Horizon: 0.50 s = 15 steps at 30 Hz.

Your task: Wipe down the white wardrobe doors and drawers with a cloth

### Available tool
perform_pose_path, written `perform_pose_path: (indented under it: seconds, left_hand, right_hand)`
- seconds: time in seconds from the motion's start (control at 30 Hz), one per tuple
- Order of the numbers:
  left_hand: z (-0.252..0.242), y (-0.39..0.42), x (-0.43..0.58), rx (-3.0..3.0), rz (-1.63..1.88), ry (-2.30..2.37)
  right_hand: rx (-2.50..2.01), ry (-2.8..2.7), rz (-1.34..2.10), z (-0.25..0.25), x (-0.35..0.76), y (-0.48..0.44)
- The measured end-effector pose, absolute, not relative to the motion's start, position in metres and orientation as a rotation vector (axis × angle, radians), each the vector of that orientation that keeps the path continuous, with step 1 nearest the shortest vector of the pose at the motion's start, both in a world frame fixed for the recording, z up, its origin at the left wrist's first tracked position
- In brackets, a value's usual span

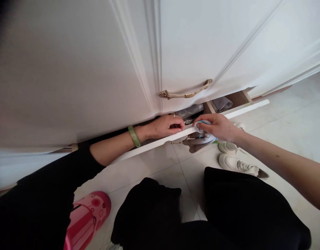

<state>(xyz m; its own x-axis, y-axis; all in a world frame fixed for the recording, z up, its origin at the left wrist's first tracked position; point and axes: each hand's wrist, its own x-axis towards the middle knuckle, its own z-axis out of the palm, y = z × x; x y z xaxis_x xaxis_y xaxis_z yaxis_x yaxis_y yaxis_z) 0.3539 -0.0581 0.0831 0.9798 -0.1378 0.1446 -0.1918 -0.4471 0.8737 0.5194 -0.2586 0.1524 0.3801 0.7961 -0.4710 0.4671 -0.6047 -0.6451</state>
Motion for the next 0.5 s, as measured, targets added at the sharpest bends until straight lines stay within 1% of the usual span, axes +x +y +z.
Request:
perform_pose_path:
  seconds: [0.23, 0.4, 0.5]
  left_hand:
    - [0.079, -0.058, 0.357, 2.025, 0.110, -0.284]
    - [0.074, -0.064, 0.356, 1.993, 0.140, -0.214]
    - [0.075, -0.064, 0.356, 1.930, 0.117, -0.183]
  right_hand:
    - [-2.155, -1.218, 1.112, 0.161, 0.526, -0.263]
    - [-2.378, -1.312, 0.853, 0.159, 0.521, -0.250]
    - [-2.427, -1.465, 0.869, 0.155, 0.516, -0.241]
